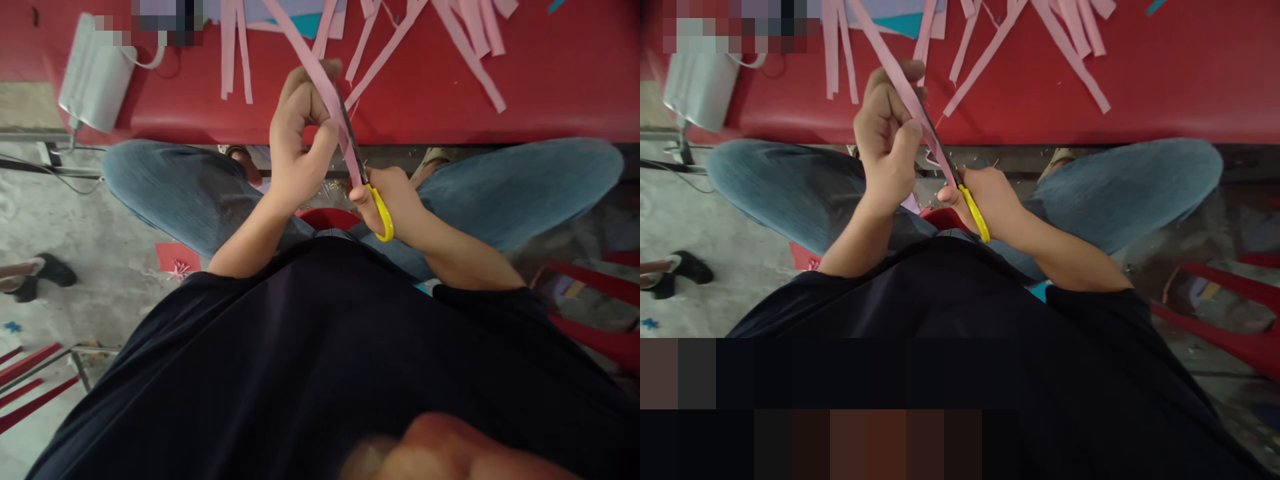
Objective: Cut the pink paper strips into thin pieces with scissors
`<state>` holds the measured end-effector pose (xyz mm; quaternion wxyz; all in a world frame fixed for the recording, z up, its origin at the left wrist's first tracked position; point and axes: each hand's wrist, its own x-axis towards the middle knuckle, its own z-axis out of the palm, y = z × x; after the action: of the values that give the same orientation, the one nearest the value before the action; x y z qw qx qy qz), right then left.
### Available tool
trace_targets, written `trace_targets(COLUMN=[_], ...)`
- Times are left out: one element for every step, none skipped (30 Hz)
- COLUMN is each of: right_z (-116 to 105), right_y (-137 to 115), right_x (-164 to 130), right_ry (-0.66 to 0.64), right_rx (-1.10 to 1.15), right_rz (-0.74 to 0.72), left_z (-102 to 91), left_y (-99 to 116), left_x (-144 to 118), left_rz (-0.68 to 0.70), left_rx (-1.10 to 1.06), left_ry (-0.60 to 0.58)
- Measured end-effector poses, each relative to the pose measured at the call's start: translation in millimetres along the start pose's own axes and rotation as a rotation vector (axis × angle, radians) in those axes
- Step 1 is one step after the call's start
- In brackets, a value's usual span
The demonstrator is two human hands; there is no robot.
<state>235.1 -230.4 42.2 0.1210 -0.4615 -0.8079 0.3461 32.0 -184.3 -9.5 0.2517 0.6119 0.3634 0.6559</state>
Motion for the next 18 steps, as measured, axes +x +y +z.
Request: trace_targets(right_z=[0.9, 1.8, 2.7, 3.6, 4.6, 5.4, 6.2, 6.6, 6.7, 6.5, 6.0, 5.2, 4.4, 3.7, 3.2, 3.0, 3.1, 3.4], right_y=[0.4, 0.8, 1.3, 1.9, 2.5, 3.0, 3.5, 3.8, 4.0, 4.1, 4.3, 4.5, 5.0, 5.7, 6.4, 7.1, 7.6, 7.7], right_x=[0.2, 0.3, 0.5, 0.6, 0.8, 1.0, 1.1, 1.2, 1.3, 1.3, 1.4, 1.6, 2.0, 2.7, 3.6, 4.7, 5.9, 7.1], right_ry=[0.001, 0.001, 0.004, 0.011, 0.02, 0.034, 0.048, 0.061, 0.072, 0.082, 0.091, 0.104, 0.118, 0.133, 0.151, 0.16, 0.163, 0.162], right_rx=[-0.004, -0.001, 0.007, 0.019, 0.031, 0.043, 0.055, 0.071, 0.092, 0.116, 0.143, 0.171, 0.201, 0.236, 0.282, 0.344, 0.425, 0.518], right_rz=[0.005, 0.01, 0.012, 0.011, 0.005, -0.002, -0.011, -0.019, -0.024, -0.026, -0.025, -0.021, -0.016, -0.009, -0.002, 0.006, 0.019, 0.037], left_z=[-0.4, -0.3, 0.2, 1.2, 2.6, 3.9, 5.0, 5.7, 5.8, 5.5, 4.6, 3.6, 2.4, 1.2, 0.2, -0.6, -1.2, -1.5], left_y=[-0.4, 1.2, 4.8, 10.3, 17.1, 24.2, 30.8, 36.3, 40.2, 42.5, 43.2, 42.8, 41.7, 40.2, 38.8, 37.7, 36.9, 36.5], left_x=[0.3, 0.8, 1.3, 1.9, 2.5, 3.0, 3.4, 3.8, 3.9, 4.0, 3.9, 3.7, 3.4, 3.2, 2.9, 2.8, 2.7, 2.7], left_rz=[-0.02, -0.053, -0.094, -0.133, -0.164, -0.189, -0.211, -0.23, -0.247, -0.268, -0.288, -0.307, -0.323, -0.336, -0.345, -0.351, -0.354, -0.357], left_rx=[0.003, 0.006, 0.009, 0.012, 0.011, 0.009, 0.006, 0.004, 0.006, 0.014, 0.029, 0.049, 0.07, 0.089, 0.102, 0.108, 0.109, 0.107], left_ry=[-0.009, -0.007, 0.007, 0.019, 0.033, 0.044, 0.055, 0.062, 0.061, 0.058, 0.054, 0.05, 0.049, 0.05, 0.053, 0.057, 0.057, 0.054])
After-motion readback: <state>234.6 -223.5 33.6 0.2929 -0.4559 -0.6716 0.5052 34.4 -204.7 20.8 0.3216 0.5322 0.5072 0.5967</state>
